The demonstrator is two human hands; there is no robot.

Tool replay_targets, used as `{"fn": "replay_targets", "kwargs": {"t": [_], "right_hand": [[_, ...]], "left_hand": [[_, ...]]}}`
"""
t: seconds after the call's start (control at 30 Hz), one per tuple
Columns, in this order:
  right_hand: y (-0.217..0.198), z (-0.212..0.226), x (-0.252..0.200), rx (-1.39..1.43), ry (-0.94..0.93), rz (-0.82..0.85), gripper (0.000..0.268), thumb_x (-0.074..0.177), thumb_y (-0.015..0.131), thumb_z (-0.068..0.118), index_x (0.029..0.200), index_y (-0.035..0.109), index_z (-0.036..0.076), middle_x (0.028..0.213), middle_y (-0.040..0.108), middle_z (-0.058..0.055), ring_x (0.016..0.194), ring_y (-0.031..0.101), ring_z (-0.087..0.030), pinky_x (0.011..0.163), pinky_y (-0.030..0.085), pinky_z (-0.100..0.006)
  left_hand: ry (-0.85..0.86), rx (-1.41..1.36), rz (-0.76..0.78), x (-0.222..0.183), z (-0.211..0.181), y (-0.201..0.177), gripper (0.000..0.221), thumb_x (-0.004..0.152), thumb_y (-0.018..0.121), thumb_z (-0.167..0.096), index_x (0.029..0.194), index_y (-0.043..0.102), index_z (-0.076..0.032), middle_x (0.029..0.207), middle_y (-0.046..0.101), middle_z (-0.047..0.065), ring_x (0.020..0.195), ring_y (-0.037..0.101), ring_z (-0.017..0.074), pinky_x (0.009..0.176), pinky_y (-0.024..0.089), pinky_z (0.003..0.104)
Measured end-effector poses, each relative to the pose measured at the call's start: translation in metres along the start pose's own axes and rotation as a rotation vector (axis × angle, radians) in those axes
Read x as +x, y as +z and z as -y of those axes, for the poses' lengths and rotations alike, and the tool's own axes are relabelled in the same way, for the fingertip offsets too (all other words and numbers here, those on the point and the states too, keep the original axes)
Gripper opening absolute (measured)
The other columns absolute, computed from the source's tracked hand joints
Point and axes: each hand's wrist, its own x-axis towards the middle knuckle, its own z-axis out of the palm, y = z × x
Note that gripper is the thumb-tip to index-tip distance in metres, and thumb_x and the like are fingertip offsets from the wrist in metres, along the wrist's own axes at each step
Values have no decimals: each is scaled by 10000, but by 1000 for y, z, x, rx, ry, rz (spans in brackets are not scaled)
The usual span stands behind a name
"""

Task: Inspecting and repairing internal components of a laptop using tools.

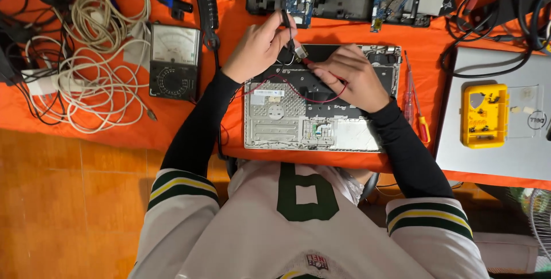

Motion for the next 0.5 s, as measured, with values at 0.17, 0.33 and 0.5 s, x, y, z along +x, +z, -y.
{"fn": "replay_targets", "kwargs": {"t": [0.17, 0.33, 0.5], "right_hand": [[0, -3, -2, 2, 13, 11, 174, 1042, 715, 198, 1098, 784, 48, 906, 703, -53, 874, 604, -215, 902, 455, -350], [3, -6, -4, -10, 9, 10, 171, 1037, 724, 204, 1070, 786, 48, 887, 701, -56, 866, 608, -220, 895, 459, -353], [1, -3, -2, 4, 5, 17, 178, 1046, 715, 209, 1099, 787, 54, 908, 713, -54, 874, 612, -213, 910, 462, -352]], "left_hand": [[50, 4, 0, 1, 3, 1, 113, 1113, 588, -52, 1206, 525, -63, 912, 746, 137, 880, 781, 310, 663, 558, 357], [51, -1, -3, 0, 5, 2, 98, 1126, 588, -80, 1197, 526, -53, 917, 742, 131, 891, 792, 287, 661, 564, 346], [57, -4, -6, 1, 8, 2, 96, 1131, 575, -101, 1179, 523, -36, 935, 743, 125, 912, 802, 252, 661, 574, 328]]}}
